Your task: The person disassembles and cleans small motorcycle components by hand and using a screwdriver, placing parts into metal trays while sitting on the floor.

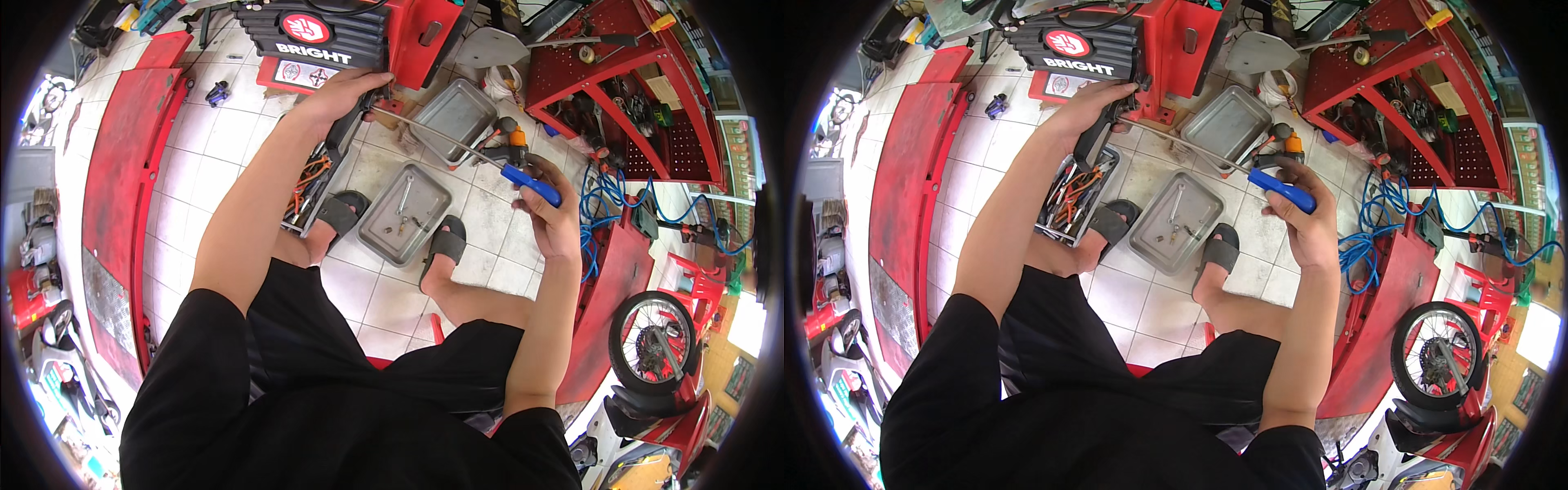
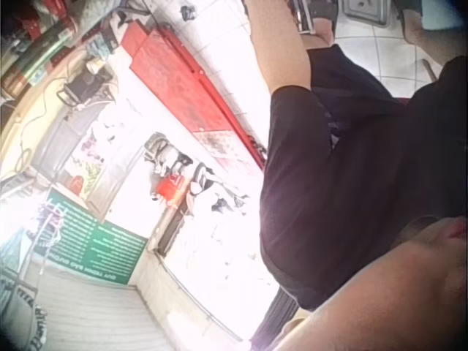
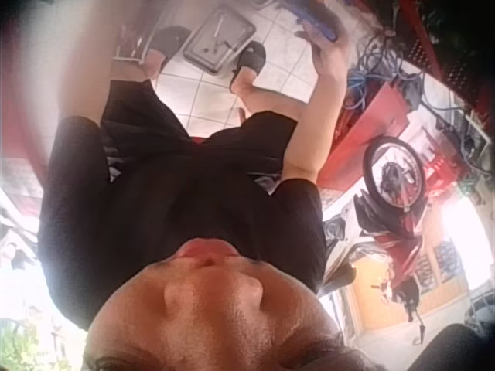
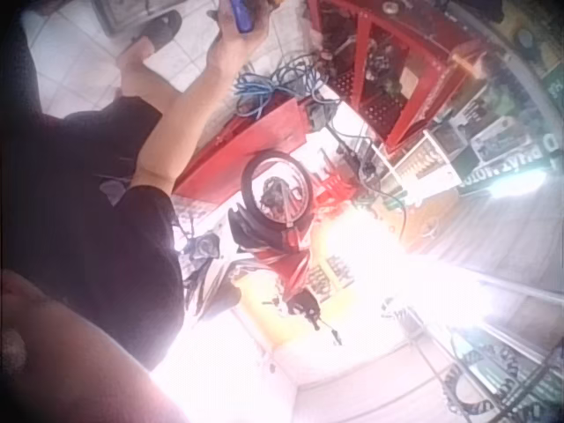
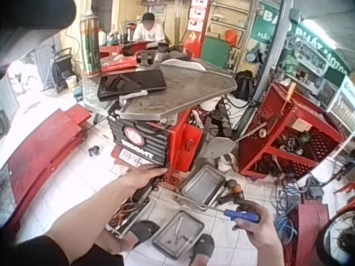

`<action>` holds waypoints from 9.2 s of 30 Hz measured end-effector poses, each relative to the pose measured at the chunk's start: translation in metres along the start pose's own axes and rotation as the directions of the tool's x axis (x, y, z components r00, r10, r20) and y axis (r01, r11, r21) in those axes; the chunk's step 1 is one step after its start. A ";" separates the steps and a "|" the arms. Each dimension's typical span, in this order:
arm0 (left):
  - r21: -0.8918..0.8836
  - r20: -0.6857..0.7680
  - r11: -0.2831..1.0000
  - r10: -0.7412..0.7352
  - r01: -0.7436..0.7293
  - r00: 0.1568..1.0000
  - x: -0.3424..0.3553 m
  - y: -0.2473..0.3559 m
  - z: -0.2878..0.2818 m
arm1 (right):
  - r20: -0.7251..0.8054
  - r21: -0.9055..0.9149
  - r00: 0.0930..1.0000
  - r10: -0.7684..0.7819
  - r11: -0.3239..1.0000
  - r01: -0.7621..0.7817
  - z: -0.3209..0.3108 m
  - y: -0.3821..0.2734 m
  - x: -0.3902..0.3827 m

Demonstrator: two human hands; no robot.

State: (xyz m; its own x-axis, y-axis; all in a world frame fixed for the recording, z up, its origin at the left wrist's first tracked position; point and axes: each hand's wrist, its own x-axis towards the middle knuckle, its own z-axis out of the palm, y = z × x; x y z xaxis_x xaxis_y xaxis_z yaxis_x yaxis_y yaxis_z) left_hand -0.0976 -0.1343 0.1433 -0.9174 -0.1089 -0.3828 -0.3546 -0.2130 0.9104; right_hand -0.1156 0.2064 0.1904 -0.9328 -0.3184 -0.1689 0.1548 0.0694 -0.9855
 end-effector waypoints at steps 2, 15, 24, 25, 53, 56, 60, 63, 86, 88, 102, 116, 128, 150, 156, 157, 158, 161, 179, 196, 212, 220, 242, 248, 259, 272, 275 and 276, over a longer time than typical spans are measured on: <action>-0.001 -0.010 1.000 0.015 -0.015 1.000 0.001 0.002 -0.001 | 0.069 0.036 0.981 0.183 0.982 -0.186 -0.005 -0.011 0.001; -0.024 0.006 1.000 -0.012 0.012 1.000 0.001 0.005 -0.003 | 0.106 -0.158 0.970 -0.217 0.960 0.232 -0.018 0.009 0.007; -0.055 0.006 0.998 0.001 0.000 1.000 0.003 0.002 -0.002 | 0.007 -0.135 0.985 0.170 0.977 -0.167 -0.021 -0.007 0.006; -0.053 0.009 0.999 -0.004 0.004 1.000 0.002 0.002 -0.002 | 0.006 -0.103 0.995 0.101 0.990 -0.099 -0.020 -0.006 0.007; -0.044 -0.024 0.999 0.006 -0.007 1.000 0.002 0.003 -0.004 | 0.030 -0.186 0.955 0.295 0.941 -0.284 -0.018 -0.014 0.006; -0.063 -0.021 0.998 0.012 -0.013 1.000 0.002 0.002 -0.005 | -0.053 -0.197 0.998 0.015 0.980 -0.025 -0.009 -0.006 0.006; -0.081 0.004 0.997 0.001 -0.001 1.000 0.003 0.002 -0.004 | 0.013 -0.171 0.957 -0.288 0.943 0.286 -0.019 0.009 0.010; -0.075 0.010 0.997 0.004 -0.003 1.000 -0.001 0.006 0.001 | 0.051 -0.142 0.957 -0.286 0.946 0.291 -0.019 0.008 0.007; -0.063 -0.025 0.998 0.007 -0.008 1.000 -0.003 0.006 -0.002 | -0.037 -0.217 0.997 0.074 0.973 -0.080 -0.017 -0.007 0.011; -0.062 -0.011 0.998 0.012 -0.012 1.000 -0.001 0.006 -0.003 | -0.035 -0.145 0.961 -0.274 0.953 0.266 -0.016 0.009 0.013; -0.062 -0.011 0.998 0.018 -0.019 1.000 0.002 0.002 -0.005 | -0.021 -0.056 0.979 -0.203 0.978 0.202 -0.015 0.005 0.010; -0.111 -0.048 0.993 0.036 -0.041 0.998 0.001 0.002 -0.001 | 0.043 -0.156 0.999 -0.002 0.988 0.009 -0.026 0.006 0.012; -0.129 0.311 0.990 -0.009 0.051 0.950 -0.015 -0.005 0.048 | 0.357 0.380 0.933 -0.046 0.920 -0.100 0.001 0.027 0.014; -0.257 0.206 0.965 0.009 0.045 0.979 -0.039 -0.015 0.099 | -0.148 -0.044 0.973 -0.177 0.984 0.173 0.093 0.025 -0.005; -0.314 0.296 0.944 0.197 -0.099 0.935 -0.041 -0.014 0.095 | -0.091 0.074 0.993 -0.081 0.993 0.088 0.090 0.026 -0.003; -0.169 0.292 0.945 0.318 -0.279 0.902 -0.043 -0.015 0.092 | -0.078 0.103 0.996 -0.040 0.994 0.048 0.088 0.028 -0.002; -0.019 0.308 0.894 0.432 -0.448 0.848 -0.046 -0.018 0.090 | -0.066 0.132 0.998 0.002 0.991 0.007 0.084 0.030 0.000; 0.205 0.317 0.740 0.569 -0.641 0.759 -0.060 -0.014 0.094 | -0.085 0.310 0.994 0.075 0.950 -0.045 0.087 0.038 0.007; 0.571 0.293 0.261 0.821 -0.778 0.490 -0.068 -0.026 0.111 | -0.178 0.549 0.939 0.293 0.822 -0.153 0.082 0.029 0.010; 0.380 0.146 0.533 0.772 -0.756 0.618 -0.068 -0.023 0.116 | -0.175 0.457 0.967 0.183 0.886 -0.085 0.082 0.018 0.002; 0.306 0.081 0.576 0.778 -0.758 0.623 -0.064 -0.022 0.119 | -0.170 0.551 0.960 0.223 0.829 -0.096 0.089 0.020 0.000; 0.403 0.145 0.467 0.816 -0.787 0.559 -0.058 -0.030 0.114 | -0.114 0.572 0.966 0.234 0.810 -0.129 0.087 0.022 -0.002; 0.409 0.205 0.390 0.841 -0.825 0.500 -0.055 -0.027 0.114 | -0.127 0.593 0.961 0.247 0.795 -0.126 0.091 0.024 -0.004; 0.477 0.210 0.459 0.769 -0.750 0.604 -0.060 -0.024 0.116 | -0.139 0.607 0.956 0.258 0.785 -0.124 0.090 0.024 -0.003; 0.306 0.180 0.504 0.802 -0.807 0.569 -0.059 -0.026 0.118 | -0.111 0.634 0.956 0.273 0.760 -0.143 0.090 0.022 -0.004; 0.560 0.219 0.380 0.789 -0.737 0.574 -0.061 -0.022 0.117 | -0.191 0.573 0.957 0.218 0.817 -0.072 0.094 0.026 0.000; 0.711 0.281 0.254 0.752 -0.656 0.596 -0.064 -0.022 0.118 | -0.212 0.567 0.952 0.220 0.821 -0.063 0.093 0.032 0.002; 0.744 0.307 0.202 0.744 -0.637 0.594 -0.064 -0.021 0.119 | -0.212 0.566 0.950 0.228 0.821 -0.071 0.094 0.033 0.002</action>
State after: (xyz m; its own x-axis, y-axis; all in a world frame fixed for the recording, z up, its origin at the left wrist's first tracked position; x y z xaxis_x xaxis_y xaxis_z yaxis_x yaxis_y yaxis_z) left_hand -0.0525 -0.0075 0.1669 -0.8641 0.0747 0.4977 0.3784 0.7485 0.5446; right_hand -0.0821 0.1195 0.1563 -0.9203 -0.0864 -0.3816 0.3771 -0.4557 -0.8063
